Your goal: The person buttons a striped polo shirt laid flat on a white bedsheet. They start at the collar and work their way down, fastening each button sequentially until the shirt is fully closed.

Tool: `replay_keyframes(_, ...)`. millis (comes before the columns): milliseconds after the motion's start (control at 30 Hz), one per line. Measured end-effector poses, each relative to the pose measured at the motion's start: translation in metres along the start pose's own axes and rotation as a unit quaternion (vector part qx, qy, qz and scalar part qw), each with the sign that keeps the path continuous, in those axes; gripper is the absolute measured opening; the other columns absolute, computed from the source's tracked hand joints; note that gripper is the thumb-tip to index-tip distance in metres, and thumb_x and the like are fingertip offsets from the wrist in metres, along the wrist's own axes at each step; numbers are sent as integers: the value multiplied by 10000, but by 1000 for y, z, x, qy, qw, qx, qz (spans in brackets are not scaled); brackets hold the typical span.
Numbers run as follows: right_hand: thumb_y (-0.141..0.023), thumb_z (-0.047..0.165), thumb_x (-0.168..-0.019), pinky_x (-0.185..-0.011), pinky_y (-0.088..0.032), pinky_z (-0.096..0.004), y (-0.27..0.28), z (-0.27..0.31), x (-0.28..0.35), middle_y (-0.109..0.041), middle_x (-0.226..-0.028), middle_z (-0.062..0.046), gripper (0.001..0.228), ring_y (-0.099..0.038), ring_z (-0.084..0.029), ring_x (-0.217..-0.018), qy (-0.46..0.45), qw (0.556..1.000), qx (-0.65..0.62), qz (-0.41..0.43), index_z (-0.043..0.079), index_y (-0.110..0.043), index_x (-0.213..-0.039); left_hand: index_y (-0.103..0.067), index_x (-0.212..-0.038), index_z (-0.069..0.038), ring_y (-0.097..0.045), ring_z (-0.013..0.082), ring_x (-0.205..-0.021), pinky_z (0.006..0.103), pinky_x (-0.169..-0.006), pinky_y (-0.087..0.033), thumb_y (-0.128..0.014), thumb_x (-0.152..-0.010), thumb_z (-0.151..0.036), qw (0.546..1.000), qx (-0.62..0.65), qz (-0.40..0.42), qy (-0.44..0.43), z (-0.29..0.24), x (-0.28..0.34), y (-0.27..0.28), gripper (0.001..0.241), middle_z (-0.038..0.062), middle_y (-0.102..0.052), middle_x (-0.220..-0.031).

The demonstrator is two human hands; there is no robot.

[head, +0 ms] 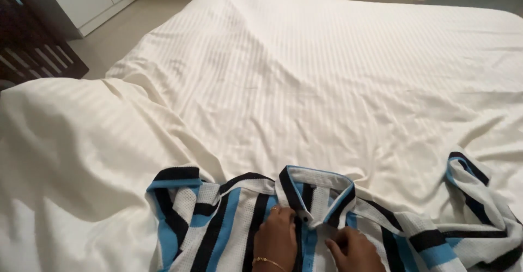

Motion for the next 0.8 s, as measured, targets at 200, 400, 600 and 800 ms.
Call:
replay_keyframes(200, -837, 338, -809, -769, -613, -357, 28, 30, 17, -758, -907, -77, 360, -781, -222, -834, -20, 995, -35, -92, 122, -673, -1045, -681, -1083, -143, -700, 340, -1053, 434, -898, -574, -643, -955, -160, 997, 42, 61, 8, -11, -5, 3, 134, 99, -678, -1193)
replay_keyframes(400, -773, 150, -756, -694, -591, -390, 72, 113, 49, -577, -1173, -106, 499, -725, -258, -857, 123, 982, -13, -141, 208, -671, -1241, -652, -1238, -155, -676, 372, -1042, 449, -786, -573, -675, -889, -84, 989, 13, 31, -147, -42, -20, 16, 357, 102, -471, -1528)
replay_keyframes(600, -744, 175, -811, -697, -584, -369, 76, 146, 37, -542, -1362, -51, 203, -716, -226, -902, 312, 935, 163, -47, 188, -765, -1012, -724, -1018, -130, -697, 311, -1004, 446, -838, -566, -664, -885, -82, 909, -195, 121, -349, -30, -44, -15, 154, 78, -661, -1158)
replay_keyframes(800, -764, 184, -788, -729, -574, -339, 64, 145, 21, -712, -1062, 73, 226, -715, -177, -835, 335, 917, 209, 63, 224, -795, -1009, -716, -966, -81, -689, 326, -927, 459, -815, -560, -690, -891, -216, 928, -190, 156, -281, -24, -57, -26, 157, 101, -663, -1112)
Point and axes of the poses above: each hand's wrist, its own x-axis away from the middle knuckle, its own y-axis out of the back of the hand, z = x × y, the point moved 7 cm from there along -x, towards the middle knuckle
